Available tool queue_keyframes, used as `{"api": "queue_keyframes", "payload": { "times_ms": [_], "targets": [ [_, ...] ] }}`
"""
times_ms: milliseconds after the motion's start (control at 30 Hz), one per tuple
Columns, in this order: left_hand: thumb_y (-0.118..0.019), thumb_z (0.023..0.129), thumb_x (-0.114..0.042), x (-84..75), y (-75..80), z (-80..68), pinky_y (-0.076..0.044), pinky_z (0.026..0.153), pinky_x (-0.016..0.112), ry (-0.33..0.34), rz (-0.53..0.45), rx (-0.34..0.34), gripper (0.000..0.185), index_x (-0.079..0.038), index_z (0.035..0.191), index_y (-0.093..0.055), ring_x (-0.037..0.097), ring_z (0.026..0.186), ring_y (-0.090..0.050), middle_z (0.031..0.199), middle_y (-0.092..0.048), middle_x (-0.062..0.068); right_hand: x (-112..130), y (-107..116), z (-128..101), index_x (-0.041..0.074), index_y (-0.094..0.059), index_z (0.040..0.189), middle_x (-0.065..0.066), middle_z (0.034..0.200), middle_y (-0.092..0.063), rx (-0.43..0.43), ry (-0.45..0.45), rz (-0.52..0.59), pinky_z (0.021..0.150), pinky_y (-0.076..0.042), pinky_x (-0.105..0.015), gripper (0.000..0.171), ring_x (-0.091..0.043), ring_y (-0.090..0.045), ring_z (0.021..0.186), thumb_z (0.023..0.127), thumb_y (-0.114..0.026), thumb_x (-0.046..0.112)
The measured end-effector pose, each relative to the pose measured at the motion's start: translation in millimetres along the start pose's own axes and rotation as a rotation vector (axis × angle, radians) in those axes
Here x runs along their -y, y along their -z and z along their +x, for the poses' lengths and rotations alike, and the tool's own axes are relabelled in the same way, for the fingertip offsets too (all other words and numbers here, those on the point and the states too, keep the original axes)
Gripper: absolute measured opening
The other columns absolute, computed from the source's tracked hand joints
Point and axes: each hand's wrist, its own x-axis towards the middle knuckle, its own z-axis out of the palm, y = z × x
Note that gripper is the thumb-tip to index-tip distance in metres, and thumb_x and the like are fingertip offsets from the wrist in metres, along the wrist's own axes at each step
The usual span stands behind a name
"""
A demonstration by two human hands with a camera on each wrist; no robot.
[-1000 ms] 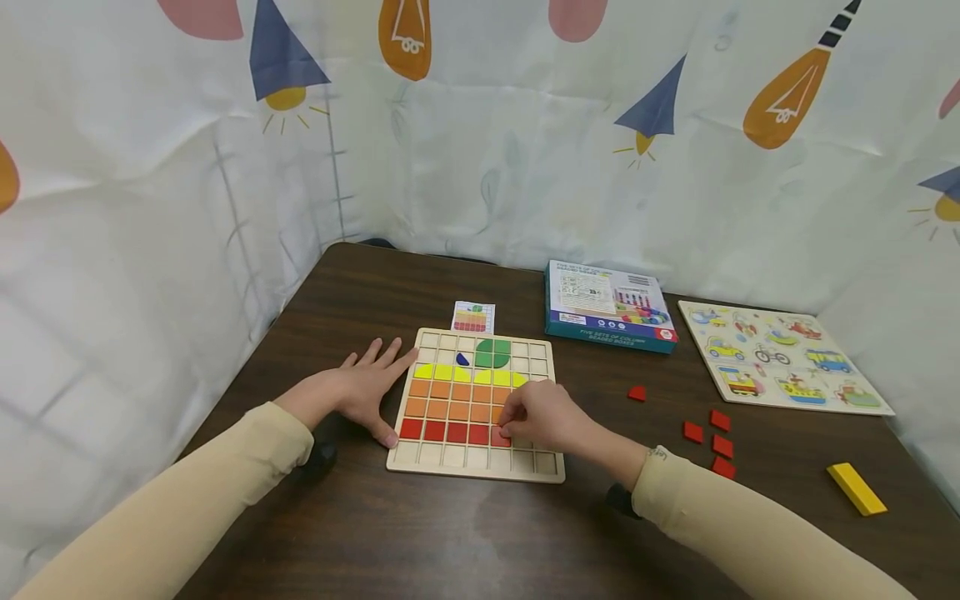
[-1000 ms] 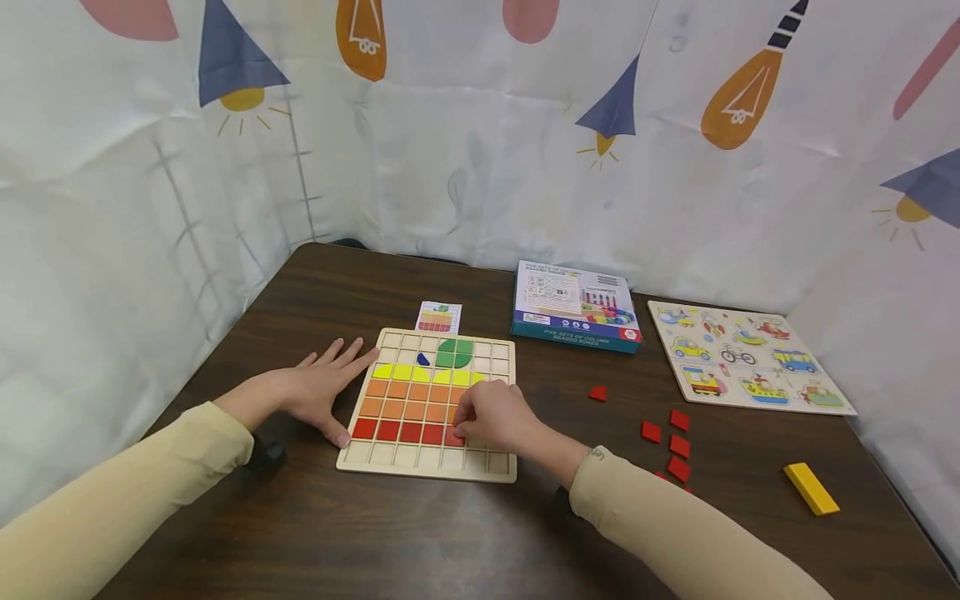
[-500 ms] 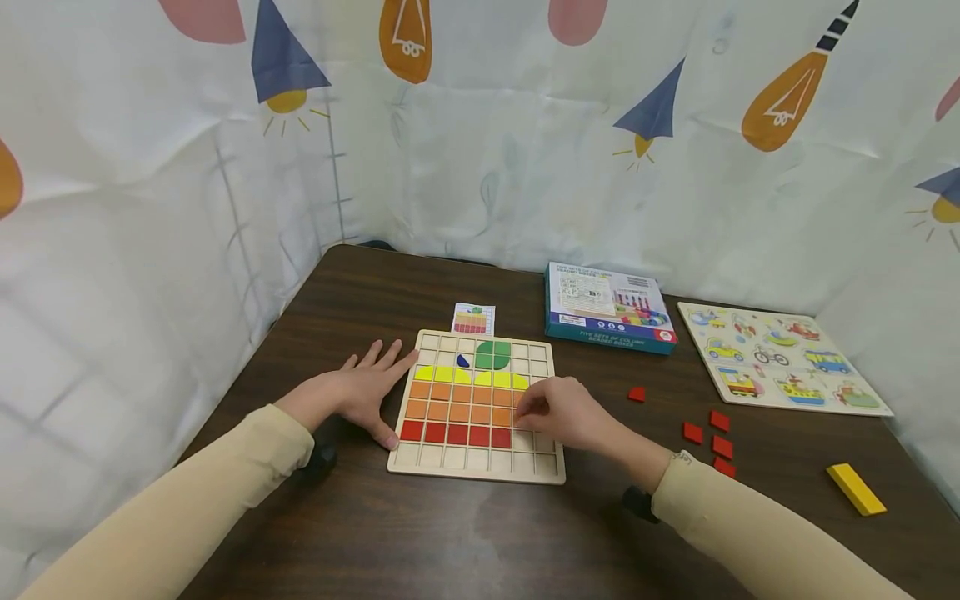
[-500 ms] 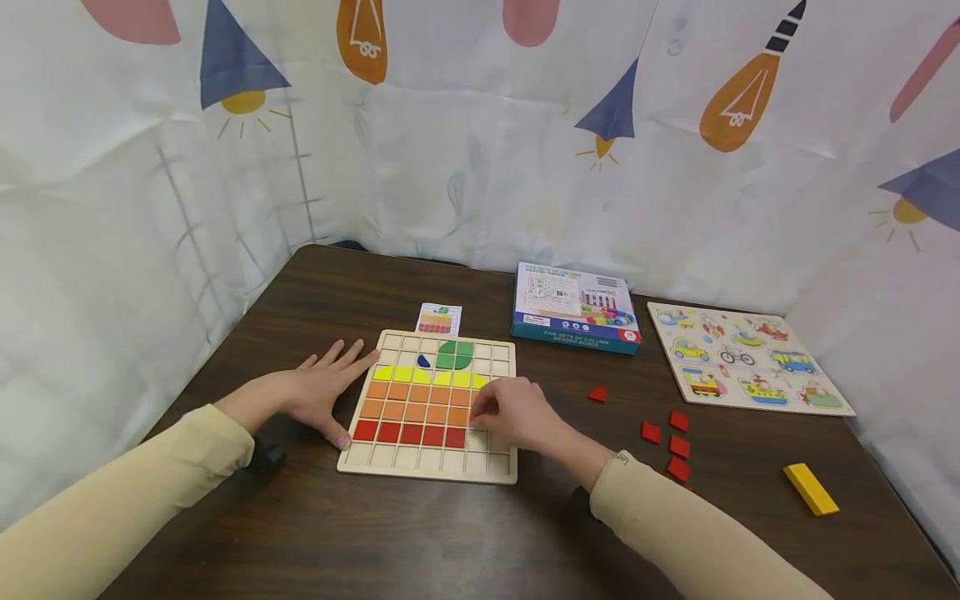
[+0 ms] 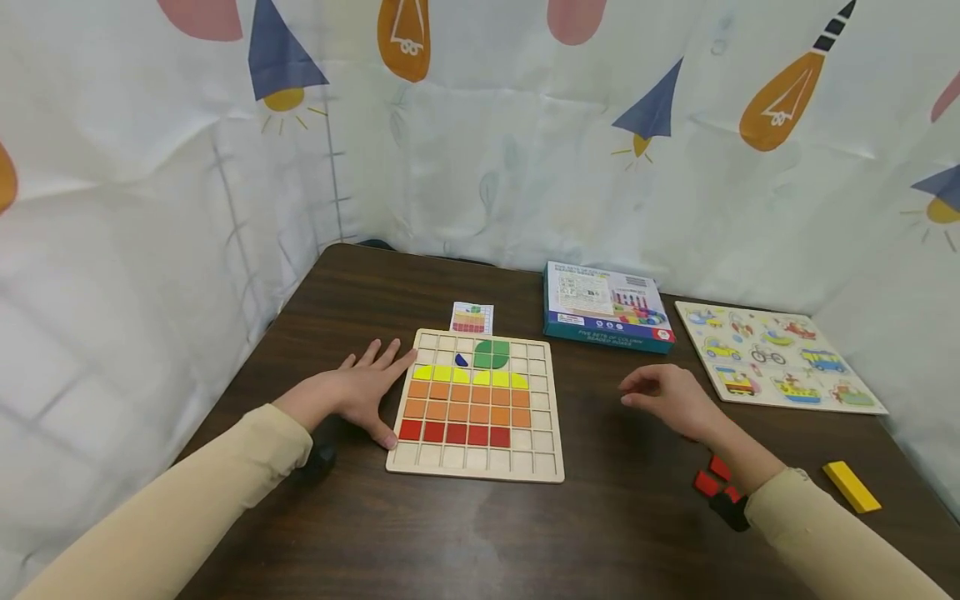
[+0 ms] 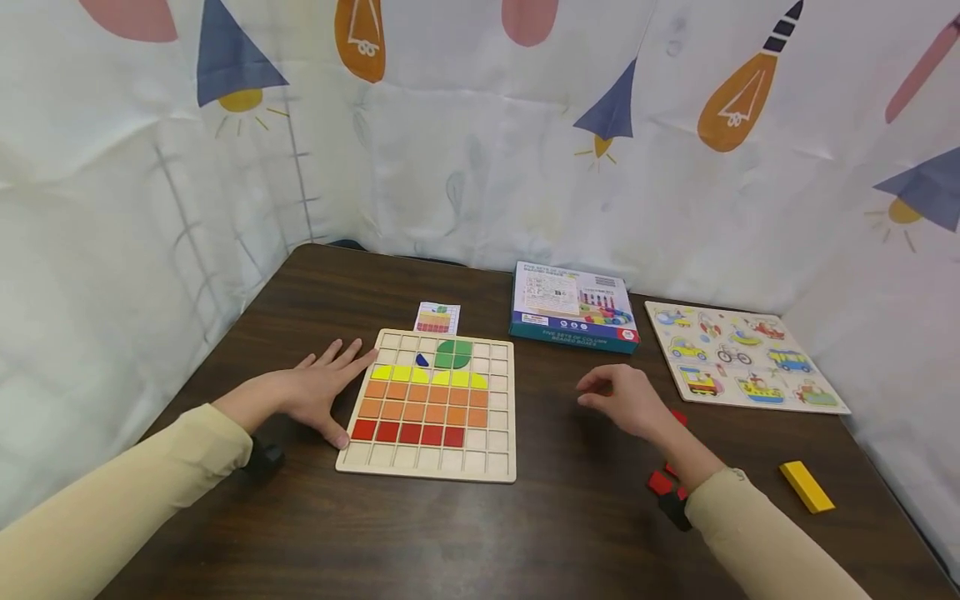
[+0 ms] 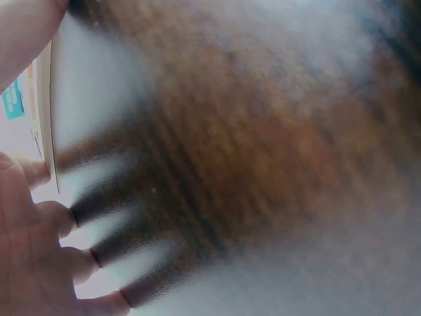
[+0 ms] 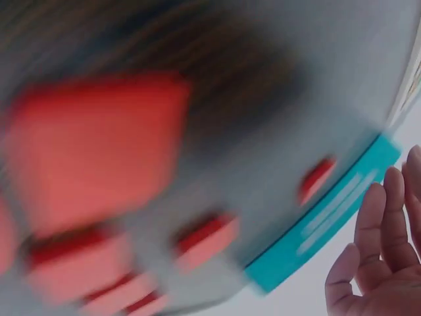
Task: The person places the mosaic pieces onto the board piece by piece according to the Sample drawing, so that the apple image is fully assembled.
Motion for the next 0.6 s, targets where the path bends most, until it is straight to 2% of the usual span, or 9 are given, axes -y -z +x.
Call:
{"api": "queue_keyframes", "payload": {
  "times_ms": [167, 333, 467, 600],
  "targets": [
    [-0.090, 0.063, -0.057, -0.1, 0.5, 0.2, -0.008, 0.117, 0.078, -0.003, -0.001, -0.004, 0.139, -0.007, 0.164, -0.009, 0.058, 0.154, 0.003, 0.170, 0.000, 0.029, -43.3, 24.7, -17.2, 0.001, -0.074, 0.111, -0.014, 0.106, -0.076, -0.028, -0.073, -0.035, 0.079, -0.058, -0.040, 0.022, -0.027, -0.071, 0.096, 0.097, -0.071, 0.018],
    [-0.091, 0.064, -0.056, -1.8, 1.4, -0.7, -0.008, 0.117, 0.078, -0.003, -0.006, 0.002, 0.138, -0.007, 0.164, -0.010, 0.058, 0.153, 0.003, 0.169, 0.000, 0.030, -78.6, 39.5, -30.7, -0.002, -0.073, 0.111, -0.017, 0.102, -0.077, -0.029, -0.159, -0.106, 0.072, -0.055, -0.036, 0.023, -0.027, -0.070, 0.090, 0.095, -0.072, 0.015],
    [-0.090, 0.064, -0.056, -2.6, 1.4, -0.5, -0.008, 0.117, 0.078, 0.002, -0.006, 0.005, 0.138, -0.007, 0.164, -0.010, 0.058, 0.153, 0.003, 0.169, 0.000, 0.030, -94.9, 44.5, -36.1, -0.007, -0.072, 0.110, -0.021, 0.101, -0.076, -0.002, -0.217, -0.141, 0.073, -0.057, -0.041, 0.027, -0.027, -0.069, 0.087, 0.093, -0.074, 0.014],
    [-0.091, 0.064, -0.056, -3.0, 1.4, 0.2, -0.008, 0.117, 0.078, 0.002, -0.005, 0.007, 0.138, -0.007, 0.164, -0.009, 0.058, 0.153, 0.003, 0.169, 0.000, 0.030, -100.8, 45.7, -37.3, -0.012, -0.070, 0.110, -0.026, 0.102, -0.073, 0.035, -0.259, -0.167, 0.076, -0.057, -0.048, 0.035, -0.031, -0.067, 0.086, 0.091, -0.077, 0.016]
  ]
}}
